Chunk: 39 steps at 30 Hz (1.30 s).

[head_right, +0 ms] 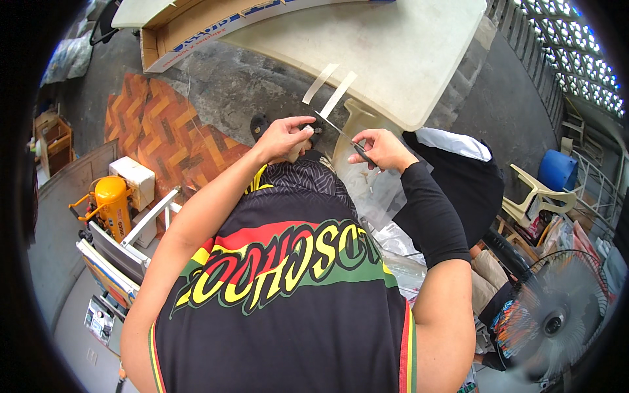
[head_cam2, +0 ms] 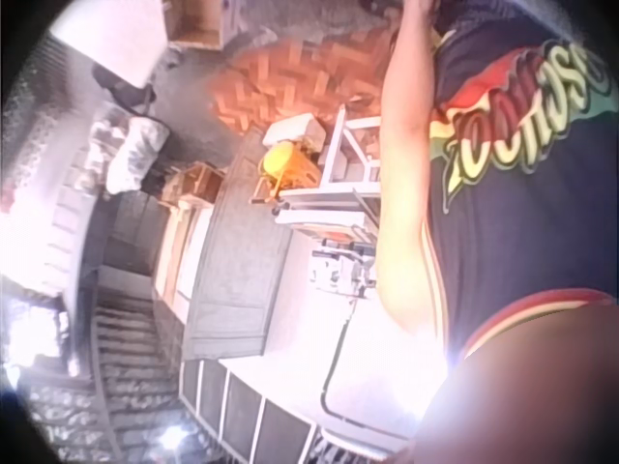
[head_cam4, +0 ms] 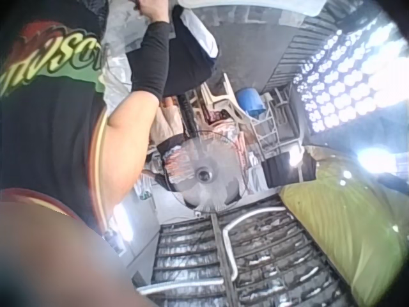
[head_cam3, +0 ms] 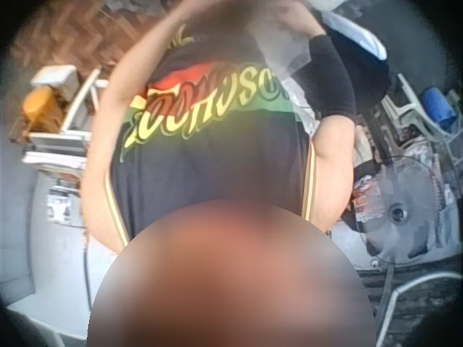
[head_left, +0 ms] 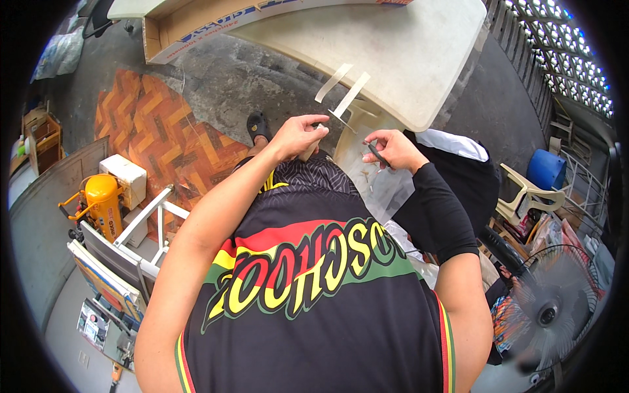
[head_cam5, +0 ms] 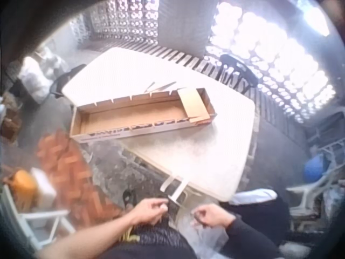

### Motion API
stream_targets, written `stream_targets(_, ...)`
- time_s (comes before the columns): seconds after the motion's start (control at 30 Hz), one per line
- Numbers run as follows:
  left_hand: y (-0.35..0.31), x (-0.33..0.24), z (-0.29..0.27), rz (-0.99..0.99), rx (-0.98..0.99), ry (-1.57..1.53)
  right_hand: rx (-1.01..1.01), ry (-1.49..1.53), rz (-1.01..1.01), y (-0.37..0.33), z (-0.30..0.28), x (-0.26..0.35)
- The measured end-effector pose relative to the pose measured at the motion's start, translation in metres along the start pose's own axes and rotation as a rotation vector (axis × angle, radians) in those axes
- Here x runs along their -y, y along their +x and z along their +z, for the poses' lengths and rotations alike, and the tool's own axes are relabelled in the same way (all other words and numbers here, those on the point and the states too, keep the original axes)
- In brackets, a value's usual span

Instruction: The person cuts strips of white tape with scissors and applies them to small rectangular cardboard pieces on a table. They repeatedly pick up a piece, place a tape strip, and set it down, building a small stack of taped pieces.

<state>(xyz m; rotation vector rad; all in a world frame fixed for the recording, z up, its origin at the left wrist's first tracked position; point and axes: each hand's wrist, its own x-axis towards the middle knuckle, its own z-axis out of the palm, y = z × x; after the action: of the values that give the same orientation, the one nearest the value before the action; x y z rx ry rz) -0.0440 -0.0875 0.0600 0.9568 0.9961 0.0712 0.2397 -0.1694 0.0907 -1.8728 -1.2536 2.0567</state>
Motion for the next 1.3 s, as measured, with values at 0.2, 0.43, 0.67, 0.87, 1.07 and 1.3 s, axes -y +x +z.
stream_targets(0.2, -0.034, 0.013, -0.013, 0.129, 0.023, 0.016, -0.016, -0.13, -0.028, 0.005, 0.032, -0.014)
stream_targets(0.43, -0.1, -0.011, -0.025, 0.346, -0.069, 0.401, -0.456, 0.328, -0.485, 0.022, 0.106, 0.04)
stream_targets(0.67, -0.109, -0.031, -0.023, 0.32, -0.01, 0.543, -0.247, 0.233, -0.545, 0.041, 0.092, 0.09)
stream_targets(0.87, -0.107, -0.023, -0.024, 0.309, -0.04, 0.473, -0.381, -0.037, -0.606, 0.035, 0.086, 0.11)
stream_targets(1.07, -0.095, -0.016, -0.026, 0.435, -0.243, 0.404, -0.426, -0.209, -0.557, 0.032, 0.066, 0.127)
stream_targets(1.3, -0.089, -0.019, -0.024, 0.434, -0.32, 0.445, -0.513, -0.192, -0.546, 0.043, 0.073, 0.134)
